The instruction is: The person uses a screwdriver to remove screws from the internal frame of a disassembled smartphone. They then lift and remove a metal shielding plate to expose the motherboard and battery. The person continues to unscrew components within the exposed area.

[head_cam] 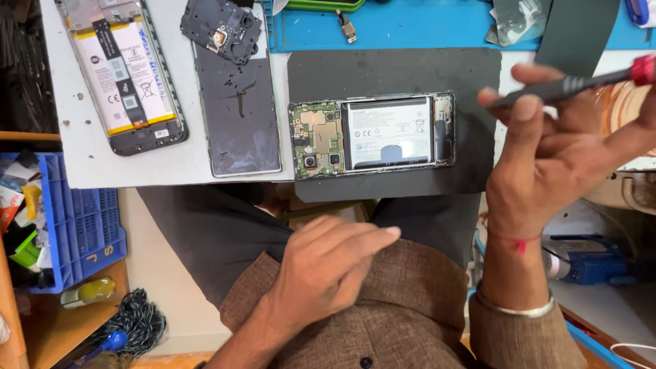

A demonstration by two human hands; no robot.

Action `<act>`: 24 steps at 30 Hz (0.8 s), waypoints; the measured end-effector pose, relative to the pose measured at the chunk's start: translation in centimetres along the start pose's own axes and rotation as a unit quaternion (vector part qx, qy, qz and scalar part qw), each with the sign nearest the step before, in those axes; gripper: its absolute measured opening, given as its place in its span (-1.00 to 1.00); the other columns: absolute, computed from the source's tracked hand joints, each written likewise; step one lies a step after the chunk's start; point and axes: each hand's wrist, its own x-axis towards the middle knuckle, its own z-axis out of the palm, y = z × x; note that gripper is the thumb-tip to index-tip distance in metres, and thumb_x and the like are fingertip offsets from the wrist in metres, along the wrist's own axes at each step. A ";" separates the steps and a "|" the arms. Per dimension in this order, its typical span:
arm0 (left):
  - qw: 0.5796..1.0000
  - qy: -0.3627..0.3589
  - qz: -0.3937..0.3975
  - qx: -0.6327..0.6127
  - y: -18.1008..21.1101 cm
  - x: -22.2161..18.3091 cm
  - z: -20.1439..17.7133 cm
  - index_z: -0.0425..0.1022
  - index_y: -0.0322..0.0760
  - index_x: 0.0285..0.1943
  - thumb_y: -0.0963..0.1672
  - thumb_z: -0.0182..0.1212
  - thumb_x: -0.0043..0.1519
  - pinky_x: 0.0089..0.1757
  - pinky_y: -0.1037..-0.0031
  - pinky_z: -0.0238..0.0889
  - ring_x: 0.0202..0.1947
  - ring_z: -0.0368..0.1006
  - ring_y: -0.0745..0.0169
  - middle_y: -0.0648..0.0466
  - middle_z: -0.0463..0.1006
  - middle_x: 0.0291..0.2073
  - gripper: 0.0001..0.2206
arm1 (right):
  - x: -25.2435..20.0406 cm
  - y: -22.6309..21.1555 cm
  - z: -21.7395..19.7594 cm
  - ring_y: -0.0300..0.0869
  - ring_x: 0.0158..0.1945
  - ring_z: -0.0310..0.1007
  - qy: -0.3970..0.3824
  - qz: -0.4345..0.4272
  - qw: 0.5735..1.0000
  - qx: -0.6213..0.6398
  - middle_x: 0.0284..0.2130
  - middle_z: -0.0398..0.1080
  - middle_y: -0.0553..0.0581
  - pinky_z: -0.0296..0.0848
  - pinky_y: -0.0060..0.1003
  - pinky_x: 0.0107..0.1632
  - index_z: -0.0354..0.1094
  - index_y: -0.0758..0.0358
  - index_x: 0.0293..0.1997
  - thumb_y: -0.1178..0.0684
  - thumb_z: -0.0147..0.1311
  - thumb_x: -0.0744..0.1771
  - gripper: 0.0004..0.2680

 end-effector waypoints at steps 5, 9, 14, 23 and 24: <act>0.990 0.046 0.026 0.132 1.2 4.4 -0.7 0.53 -0.23 0.21 -0.08 0.31 0.34 0.33 0.01 0.15 0.28 0.35 -0.06 0.03 0.55 0.08 -0.70 | 2.1 1.5 1.9 -0.07 0.00 0.54 0.032 -0.009 0.999 0.037 0.11 0.38 0.28 0.62 -0.31 0.06 -0.48 -0.05 0.55 0.22 -0.01 0.53 -0.46; 0.971 0.034 0.002 0.236 0.2 7.7 -0.5 0.46 -0.27 0.33 -0.02 0.32 0.30 0.40 -0.14 -0.10 0.47 0.08 -0.27 -0.13 0.31 0.38 -0.55 | 2.3 1.2 2.5 -0.08 0.01 0.54 0.032 -0.020 0.999 0.031 0.10 0.37 0.28 0.62 -0.32 0.06 -0.44 -0.02 0.53 0.23 0.00 0.52 -0.48; 0.960 0.005 -0.028 0.277 -0.6 8.9 1.1 0.39 -0.29 0.36 0.06 0.36 0.25 0.41 -0.17 -0.17 0.45 0.09 -0.18 -0.11 0.28 0.37 -0.42 | 2.1 1.1 1.9 -0.09 0.01 0.54 0.038 -0.033 0.999 0.010 0.09 0.37 0.27 0.62 -0.33 0.06 -0.38 0.01 0.51 0.24 0.02 0.52 -0.50; 0.953 -0.007 -0.022 0.303 -1.3 8.6 1.4 0.34 -0.27 0.41 0.11 0.33 0.27 0.42 -0.16 -0.17 0.45 0.11 -0.13 -0.10 0.29 0.38 -0.37 | 1.6 0.6 2.0 -0.11 0.03 0.53 0.036 -0.047 0.998 0.002 0.08 0.37 0.26 0.61 -0.35 0.07 -0.27 0.06 0.46 0.27 0.05 0.51 -0.54; 0.952 -0.008 -0.021 0.305 -1.4 8.6 1.4 0.34 -0.27 0.41 0.11 0.33 0.27 0.42 -0.16 -0.18 0.45 0.11 -0.14 -0.10 0.28 0.38 -0.37 | 1.5 0.6 2.0 -0.11 0.03 0.53 0.035 -0.048 0.998 0.000 0.07 0.37 0.26 0.61 -0.35 0.07 -0.26 0.07 0.46 0.27 0.06 0.51 -0.55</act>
